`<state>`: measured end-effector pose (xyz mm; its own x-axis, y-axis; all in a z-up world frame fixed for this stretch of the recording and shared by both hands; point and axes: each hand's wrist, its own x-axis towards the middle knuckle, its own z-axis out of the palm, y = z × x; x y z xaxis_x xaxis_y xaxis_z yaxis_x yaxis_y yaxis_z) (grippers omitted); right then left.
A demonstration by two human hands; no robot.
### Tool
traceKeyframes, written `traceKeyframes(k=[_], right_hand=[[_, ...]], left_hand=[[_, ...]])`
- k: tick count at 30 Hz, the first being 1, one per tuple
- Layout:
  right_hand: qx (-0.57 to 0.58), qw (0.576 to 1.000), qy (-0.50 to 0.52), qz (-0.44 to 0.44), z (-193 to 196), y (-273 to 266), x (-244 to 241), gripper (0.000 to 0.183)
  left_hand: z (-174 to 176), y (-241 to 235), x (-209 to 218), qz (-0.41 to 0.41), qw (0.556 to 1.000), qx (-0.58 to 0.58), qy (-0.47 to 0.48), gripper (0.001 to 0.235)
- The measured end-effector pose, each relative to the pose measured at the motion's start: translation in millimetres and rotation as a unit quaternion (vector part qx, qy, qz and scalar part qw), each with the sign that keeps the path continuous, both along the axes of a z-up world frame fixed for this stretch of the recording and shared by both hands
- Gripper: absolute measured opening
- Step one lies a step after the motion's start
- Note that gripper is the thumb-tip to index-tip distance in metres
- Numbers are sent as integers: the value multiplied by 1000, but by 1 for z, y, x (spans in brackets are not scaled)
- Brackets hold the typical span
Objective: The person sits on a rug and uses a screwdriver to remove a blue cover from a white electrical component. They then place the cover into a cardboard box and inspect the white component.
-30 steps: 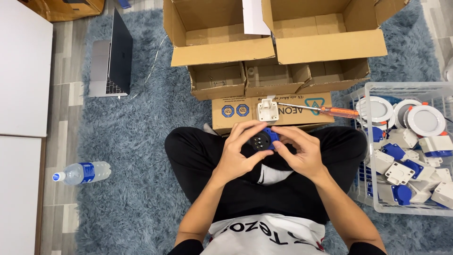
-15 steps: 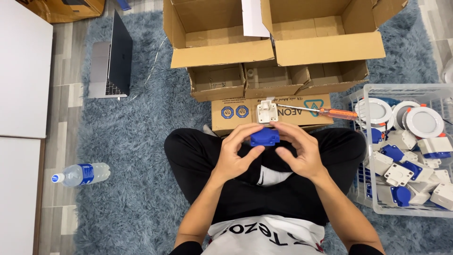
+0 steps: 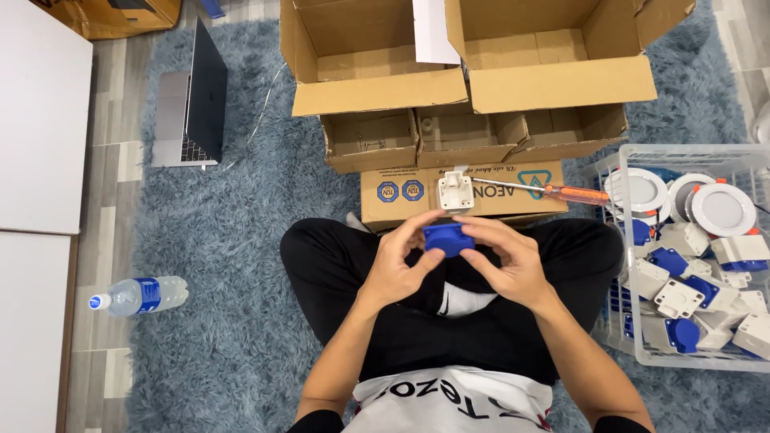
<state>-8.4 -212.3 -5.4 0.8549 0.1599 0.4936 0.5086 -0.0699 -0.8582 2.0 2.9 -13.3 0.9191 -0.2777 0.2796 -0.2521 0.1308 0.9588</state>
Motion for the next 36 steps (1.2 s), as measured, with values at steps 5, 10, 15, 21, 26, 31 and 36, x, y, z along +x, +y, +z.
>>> traceKeyframes(k=[5,10,15,21,26,31,36], right_hand=[[11,1000,11,5,-7,-1,-1,42],[30,995,92,31,-22,-11,2,48],[63,993,95,25,-23,-9,1,39],[30,997,67,9,-28,-7,-1,40],[15,999,33,5,-22,-1,-2,42],[27,996,82,14,-48,-3,-12,53],[-16,975,223,-17,-107,-11,-26,41]], left_hand=[[-4,-1,-1,34,999,15,-29,44],[19,0,0,46,995,41,-82,49],[23,2,3,52,990,58,-116,52],[-8,5,3,-4,1000,16,-21,66],[9,5,6,6,999,21,-29,52],[-2,8,15,-35,997,-70,-27,42],[6,11,32,-72,975,-202,52,61]])
